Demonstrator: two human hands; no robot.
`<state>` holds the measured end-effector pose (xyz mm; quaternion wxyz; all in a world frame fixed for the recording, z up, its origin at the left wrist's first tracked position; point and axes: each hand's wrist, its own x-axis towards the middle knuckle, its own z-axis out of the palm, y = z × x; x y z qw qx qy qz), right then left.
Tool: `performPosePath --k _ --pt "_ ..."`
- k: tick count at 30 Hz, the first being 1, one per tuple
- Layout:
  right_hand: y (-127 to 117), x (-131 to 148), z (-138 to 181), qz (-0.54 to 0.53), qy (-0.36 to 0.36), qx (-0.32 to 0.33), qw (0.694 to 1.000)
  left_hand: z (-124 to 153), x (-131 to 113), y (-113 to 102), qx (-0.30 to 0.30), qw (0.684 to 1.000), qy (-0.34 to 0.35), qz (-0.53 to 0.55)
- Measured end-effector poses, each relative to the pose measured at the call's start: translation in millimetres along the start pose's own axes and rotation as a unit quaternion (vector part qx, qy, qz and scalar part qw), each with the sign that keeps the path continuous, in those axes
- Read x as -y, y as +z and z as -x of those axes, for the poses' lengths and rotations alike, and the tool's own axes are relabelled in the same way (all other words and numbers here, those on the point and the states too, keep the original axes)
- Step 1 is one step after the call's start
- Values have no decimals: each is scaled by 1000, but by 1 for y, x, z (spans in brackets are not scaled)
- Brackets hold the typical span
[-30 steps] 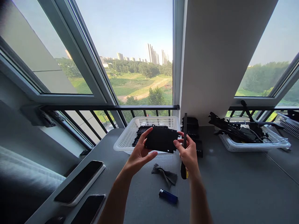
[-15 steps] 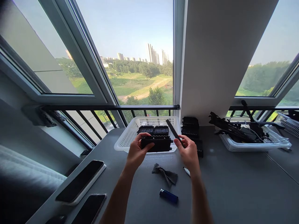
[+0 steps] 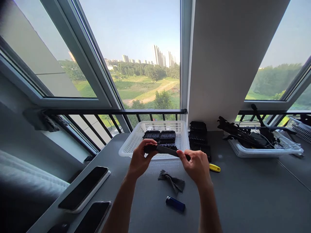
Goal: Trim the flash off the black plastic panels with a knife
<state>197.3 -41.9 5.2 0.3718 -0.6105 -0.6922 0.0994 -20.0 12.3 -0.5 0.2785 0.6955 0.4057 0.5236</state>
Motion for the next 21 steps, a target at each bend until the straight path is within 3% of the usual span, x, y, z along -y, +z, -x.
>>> performPosePath --k 9,17,21 --pt "3 0 0 36 -24 18 999 1 -9 1 34 999 30 -27" --pt "-1 -14 -2 28 -11 19 999 0 -4 -3 8 999 25 -31" --pt "2 -8 -2 29 -17 24 999 1 -5 -1 27 997 34 -58"
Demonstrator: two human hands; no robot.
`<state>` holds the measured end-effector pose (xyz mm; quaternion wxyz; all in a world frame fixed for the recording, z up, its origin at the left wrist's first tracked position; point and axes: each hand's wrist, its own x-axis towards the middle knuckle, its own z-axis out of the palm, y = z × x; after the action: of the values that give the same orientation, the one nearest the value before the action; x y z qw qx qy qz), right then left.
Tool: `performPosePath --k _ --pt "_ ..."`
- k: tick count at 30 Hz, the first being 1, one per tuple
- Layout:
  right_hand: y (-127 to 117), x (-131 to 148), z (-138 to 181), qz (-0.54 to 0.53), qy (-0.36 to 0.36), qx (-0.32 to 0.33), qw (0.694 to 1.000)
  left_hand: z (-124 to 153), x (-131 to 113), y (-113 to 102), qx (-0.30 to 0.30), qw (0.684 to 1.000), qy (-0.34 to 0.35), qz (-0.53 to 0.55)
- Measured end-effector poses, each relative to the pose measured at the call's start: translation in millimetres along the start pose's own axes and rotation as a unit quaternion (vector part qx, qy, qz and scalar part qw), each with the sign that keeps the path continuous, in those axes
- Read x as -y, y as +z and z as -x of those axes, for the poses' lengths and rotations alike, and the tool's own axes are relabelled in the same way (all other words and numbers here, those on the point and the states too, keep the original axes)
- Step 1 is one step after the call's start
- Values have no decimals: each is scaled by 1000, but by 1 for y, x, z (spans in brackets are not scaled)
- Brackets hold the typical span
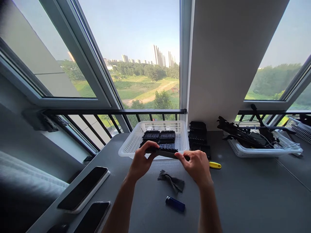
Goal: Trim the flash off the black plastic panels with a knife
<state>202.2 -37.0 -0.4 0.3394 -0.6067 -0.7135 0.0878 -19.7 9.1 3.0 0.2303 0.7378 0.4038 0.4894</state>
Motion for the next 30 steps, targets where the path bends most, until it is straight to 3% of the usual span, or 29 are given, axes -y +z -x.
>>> performPosePath --k 14,26,30 --pt "-5 0 0 -42 9 26 999 1 -5 -2 27 1000 6 -3" --pt "-17 -15 5 -46 38 37 998 -2 6 -23 -36 998 -26 52" --pt "-15 -9 4 -46 37 34 998 -1 -1 -20 -16 998 -34 57"
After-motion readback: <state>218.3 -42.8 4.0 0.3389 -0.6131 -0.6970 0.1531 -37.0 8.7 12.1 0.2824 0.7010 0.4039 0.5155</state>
